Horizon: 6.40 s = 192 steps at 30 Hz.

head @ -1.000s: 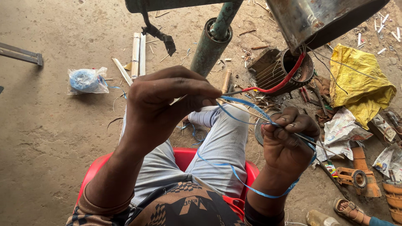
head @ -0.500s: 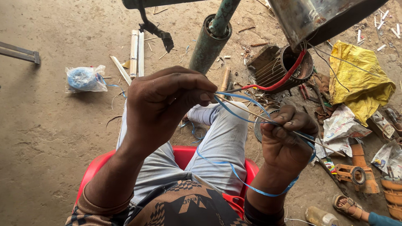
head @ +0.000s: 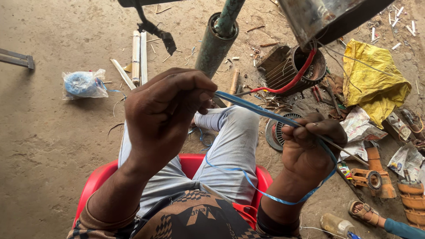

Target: The person strips the insulation from blue and red wires, then inserts and secures them into a cylindrical metal component using a thin wooden stick. The person works on a single component throughout the clip.

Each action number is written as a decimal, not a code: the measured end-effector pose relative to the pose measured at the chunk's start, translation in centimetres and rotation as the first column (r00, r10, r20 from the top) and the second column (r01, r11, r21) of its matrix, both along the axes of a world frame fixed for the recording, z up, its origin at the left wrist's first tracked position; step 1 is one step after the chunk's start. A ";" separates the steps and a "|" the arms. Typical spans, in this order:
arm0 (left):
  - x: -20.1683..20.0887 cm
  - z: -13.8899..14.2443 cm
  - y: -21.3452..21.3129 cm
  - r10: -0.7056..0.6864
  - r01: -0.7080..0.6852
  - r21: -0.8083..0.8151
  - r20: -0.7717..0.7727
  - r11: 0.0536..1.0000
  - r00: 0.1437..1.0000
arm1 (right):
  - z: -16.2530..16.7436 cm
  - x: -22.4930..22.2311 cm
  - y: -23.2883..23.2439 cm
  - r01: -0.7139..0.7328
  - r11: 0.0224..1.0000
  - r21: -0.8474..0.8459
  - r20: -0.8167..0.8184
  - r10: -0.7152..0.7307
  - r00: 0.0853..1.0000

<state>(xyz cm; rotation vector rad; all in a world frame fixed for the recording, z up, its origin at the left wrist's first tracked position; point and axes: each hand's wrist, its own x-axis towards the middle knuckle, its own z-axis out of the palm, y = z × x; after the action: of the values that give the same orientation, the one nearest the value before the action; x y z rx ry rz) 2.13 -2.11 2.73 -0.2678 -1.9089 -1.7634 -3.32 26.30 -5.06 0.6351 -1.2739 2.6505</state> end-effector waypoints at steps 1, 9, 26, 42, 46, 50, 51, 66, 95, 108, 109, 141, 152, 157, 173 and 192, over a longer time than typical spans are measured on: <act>0.0 0.1 0.0 -0.002 0.002 0.004 0.001 1.000 1.000 | 0.0 0.1 0.0 0.026 1.000 0.013 -0.013 -0.026 1.000; -0.2 0.4 -1.1 -0.148 0.147 -0.031 -0.043 0.989 0.988 | 0.2 0.4 0.4 0.086 0.996 -0.019 -0.016 -0.087 0.996; -0.1 -0.8 0.7 -0.114 0.119 0.083 -0.063 0.989 0.991 | 0.4 -0.6 -0.9 0.070 0.989 -0.127 -0.060 -0.078 0.995; 0.6 -0.7 3.1 -0.181 0.184 0.121 -0.037 0.975 0.983 | 0.9 -0.1 -7.8 -0.036 0.997 0.071 -0.287 0.055 0.956; 0.6 -1.0 3.3 -0.188 0.190 0.118 -0.030 0.975 0.982 | 1.7 0.0 -7.8 -0.016 0.987 0.158 -0.350 0.071 0.934; 0.8 -0.8 3.4 -0.230 0.230 0.135 -0.021 0.964 0.973 | 1.9 -0.3 -8.3 -0.006 0.989 0.147 -0.372 0.061 0.926; 0.8 -0.8 3.3 -0.235 0.235 0.141 -0.024 0.962 0.972 | 1.9 -0.5 -8.4 -0.016 0.992 0.121 -0.377 0.061 0.924; 1.6 -0.2 3.1 -0.449 0.430 0.446 -0.069 0.785 0.891 | -1.5 -2.5 -14.5 -0.230 0.958 0.171 -0.039 0.240 0.970; 1.9 2.1 1.2 -0.268 0.267 -0.043 -0.028 0.963 0.963 | 3.9 -0.1 -5.8 0.181 0.938 0.294 -0.596 0.033 0.802; 1.8 2.1 1.1 -0.219 0.218 -0.035 -0.040 0.975 0.975 | 2.6 2.7 -4.2 0.156 0.963 0.221 -0.291 -0.088 0.953; 1.8 2.1 1.0 -0.212 0.211 -0.036 -0.043 0.977 0.976 | 2.6 2.7 -4.1 0.132 0.969 0.208 -0.268 -0.073 0.961; 1.5 1.3 1.8 -0.121 0.111 -0.115 -0.081 0.987 0.989 | 1.3 2.4 -11.1 -0.184 0.978 -0.103 -0.066 0.178 0.982; 1.9 1.3 1.9 0.027 -0.057 -0.253 -0.117 0.966 0.993 | 0.5 3.9 -8.4 -0.091 0.996 0.006 0.186 0.088 0.979; 1.8 1.5 1.9 0.049 -0.080 -0.294 -0.110 0.952 0.993 | 0.9 3.8 -9.2 -0.045 0.996 -0.080 0.108 0.054 0.993; 0.7 4.0 -0.5 0.170 -0.216 -0.543 -0.134 0.811 0.976 | -9.6 -2.0 -4.6 -0.367 0.822 0.435 -0.027 0.419 0.907; -1.7 12.2 2.1 -0.135 0.492 -0.851 0.474 0.185 0.870 | 3.4 2.3 -7.4 0.088 0.858 0.506 -0.119 -0.032 0.992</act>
<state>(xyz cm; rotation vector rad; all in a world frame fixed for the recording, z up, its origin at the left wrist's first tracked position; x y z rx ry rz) 0.39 -0.04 14.94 -0.9510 -3.1755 -0.4547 -0.99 18.94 -1.68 0.7694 -1.9462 2.1851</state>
